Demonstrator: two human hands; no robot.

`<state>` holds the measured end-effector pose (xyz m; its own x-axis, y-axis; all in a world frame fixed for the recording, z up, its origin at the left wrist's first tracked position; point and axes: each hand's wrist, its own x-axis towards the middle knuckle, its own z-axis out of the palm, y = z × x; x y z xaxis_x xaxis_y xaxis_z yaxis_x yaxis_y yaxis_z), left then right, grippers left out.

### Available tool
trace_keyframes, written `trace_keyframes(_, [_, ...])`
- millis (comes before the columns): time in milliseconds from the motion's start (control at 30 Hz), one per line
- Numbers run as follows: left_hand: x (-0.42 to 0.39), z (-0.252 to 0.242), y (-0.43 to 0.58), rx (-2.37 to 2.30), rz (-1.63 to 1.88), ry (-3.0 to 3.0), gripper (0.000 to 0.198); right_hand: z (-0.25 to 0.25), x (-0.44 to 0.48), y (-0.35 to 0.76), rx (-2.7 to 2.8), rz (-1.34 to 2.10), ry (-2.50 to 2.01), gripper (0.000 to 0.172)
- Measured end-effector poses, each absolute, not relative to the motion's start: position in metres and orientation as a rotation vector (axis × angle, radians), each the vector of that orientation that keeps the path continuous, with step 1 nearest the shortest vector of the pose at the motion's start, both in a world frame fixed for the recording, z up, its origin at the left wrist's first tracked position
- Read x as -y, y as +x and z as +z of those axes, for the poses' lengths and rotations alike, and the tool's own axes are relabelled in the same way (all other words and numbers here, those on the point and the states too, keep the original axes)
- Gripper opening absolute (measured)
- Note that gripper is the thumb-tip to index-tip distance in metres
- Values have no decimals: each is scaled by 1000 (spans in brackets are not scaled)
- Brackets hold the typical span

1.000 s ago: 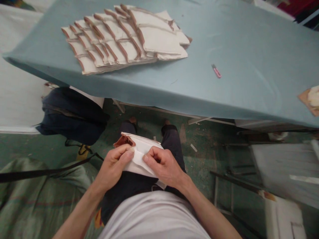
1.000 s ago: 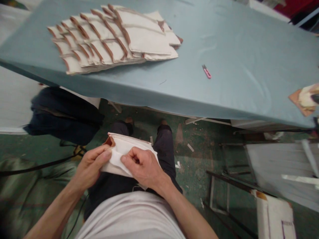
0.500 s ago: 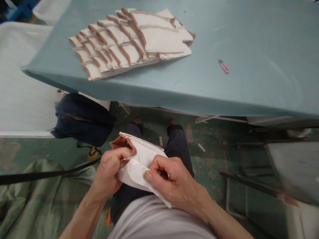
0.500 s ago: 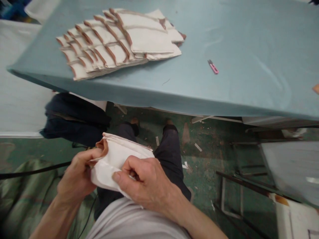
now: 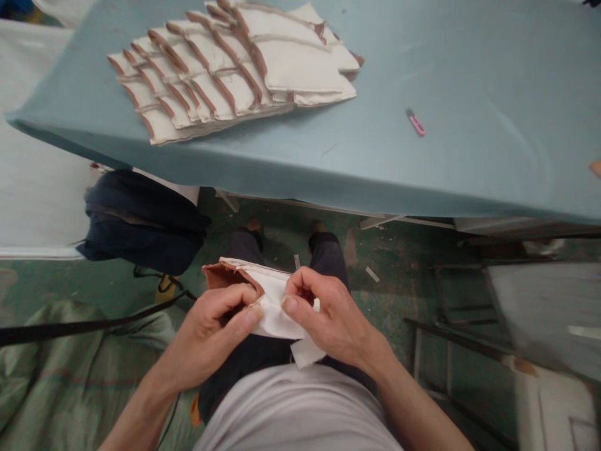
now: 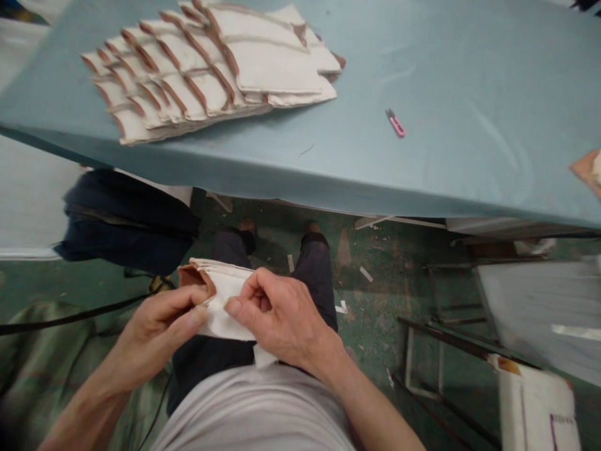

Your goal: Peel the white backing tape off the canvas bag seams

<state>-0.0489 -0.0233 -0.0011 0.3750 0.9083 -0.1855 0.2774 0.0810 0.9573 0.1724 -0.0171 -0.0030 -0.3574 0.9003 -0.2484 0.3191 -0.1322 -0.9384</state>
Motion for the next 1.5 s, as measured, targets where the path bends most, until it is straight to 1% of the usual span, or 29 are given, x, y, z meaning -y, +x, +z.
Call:
trace_keyframes(67, [23,-4,-46,-1175,639,1445,30,-2,13,175,1638,1286,-1370,27])
trace_keyframes(167, [22,-10,-44,-1265,656,1394,29,2,11,174,1690,855,-1334,18])
trace_keyframes(233, [20,-11,-43,-1283,681,1390,29,4,12,171,1804,663,-1260,16])
trace_keyframes(300, [17,-9,-41,-1288,716,1415,31,4,14,166,1958,543,-1219,17])
trace_keyframes(467, [16,-1,-30,-1340,788,1465,37,-2,17,158,2234,262,-1265,25])
trace_keyframes(567, [20,-2,-26,-1391,753,1462,38,-3,16,157,2330,199,-1267,27])
trace_keyframes(700, [31,-12,-22,-1487,664,1470,45,0,16,161,2492,147,-1272,28])
trace_keyframes(767, [36,-17,-19,-1511,637,1508,47,1,18,163,2596,153,-1258,25])
trace_keyframes(867, [44,-20,-11,-1523,676,1586,46,-1,21,165,2747,257,-1257,22])
trace_keyframes(1000, [52,-20,-1,-1534,752,1671,43,-7,22,166,2904,620,-1227,27])
trace_keyframes(1100, [51,-19,1,-1479,737,1707,41,-9,18,167,2862,856,-1207,26])
trace_keyframes(1233, [37,-16,-4,-1365,674,1703,41,-7,5,166,2772,962,-1323,31])
trace_keyframes(1300, [25,-14,-8,-1259,666,1678,43,-4,-2,165,2796,993,-1304,31])
trace_keyframes(1367, [12,-11,-13,-1163,659,1647,44,0,-8,164,2797,1005,-1336,36])
trace_keyframes(1500, [-15,-2,-25,-1125,715,1559,44,18,-20,169,2548,1143,-1623,57])
